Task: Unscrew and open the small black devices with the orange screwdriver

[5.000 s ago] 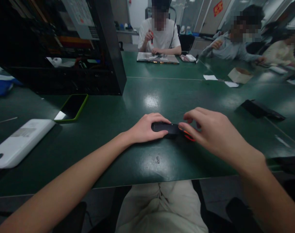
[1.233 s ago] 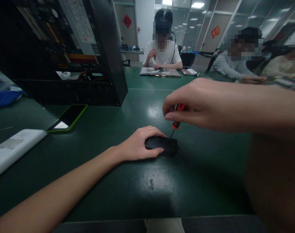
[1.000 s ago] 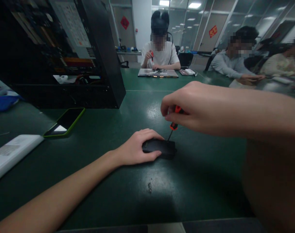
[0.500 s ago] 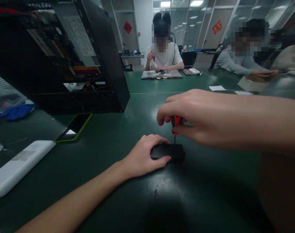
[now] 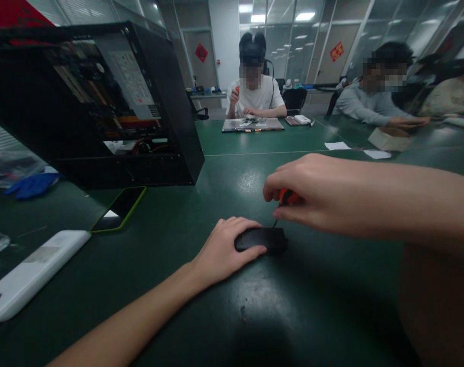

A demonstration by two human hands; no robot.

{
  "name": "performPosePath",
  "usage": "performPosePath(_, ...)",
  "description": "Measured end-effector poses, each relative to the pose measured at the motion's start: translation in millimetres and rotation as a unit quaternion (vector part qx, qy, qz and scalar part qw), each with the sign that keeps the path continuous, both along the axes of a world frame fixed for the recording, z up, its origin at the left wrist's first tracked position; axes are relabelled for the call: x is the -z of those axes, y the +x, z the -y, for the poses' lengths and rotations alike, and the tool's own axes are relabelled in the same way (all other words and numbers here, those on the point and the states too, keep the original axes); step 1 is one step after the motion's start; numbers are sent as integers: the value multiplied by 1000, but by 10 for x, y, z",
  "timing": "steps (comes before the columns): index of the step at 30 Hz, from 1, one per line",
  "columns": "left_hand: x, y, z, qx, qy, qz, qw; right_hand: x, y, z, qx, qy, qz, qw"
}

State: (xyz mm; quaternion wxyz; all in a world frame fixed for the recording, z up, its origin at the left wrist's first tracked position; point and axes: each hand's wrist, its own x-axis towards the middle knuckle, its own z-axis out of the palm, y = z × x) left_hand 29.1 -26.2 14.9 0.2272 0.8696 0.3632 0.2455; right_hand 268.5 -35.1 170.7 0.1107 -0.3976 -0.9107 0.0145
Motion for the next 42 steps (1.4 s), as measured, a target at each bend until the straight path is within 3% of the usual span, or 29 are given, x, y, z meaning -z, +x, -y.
performPosePath(5, -32, -49, -32, 22, 12, -2, 1000, -87, -73, -34, -21, -33, 32, 999)
performPosePath(12, -15, -64, -48, 28, 37, 15, 999, -231, -199, 210, -65, -47, 30, 996)
performPosePath(24, 35, -75, -82, 44, 55, 25, 997, -133, -323, 169, -68, -73, 27, 995)
performPosePath(29, 21, -74, -103, 69, 39, 39, 996, -139, -335, 263, -142, -99, 21, 985)
performPosePath(31, 20, -80, -117, 71, 37, 35, 996, -125, -331, 269, -130, -86, 24, 988)
performPosePath(36, 52, -99, -143, 60, 50, 17, 997, -90, -341, 185, -10, -37, 42, 998)
performPosePath(42, 66, -106, -146, 60, 58, 9, 996, -87, -273, 143, -88, -51, 43, 994)
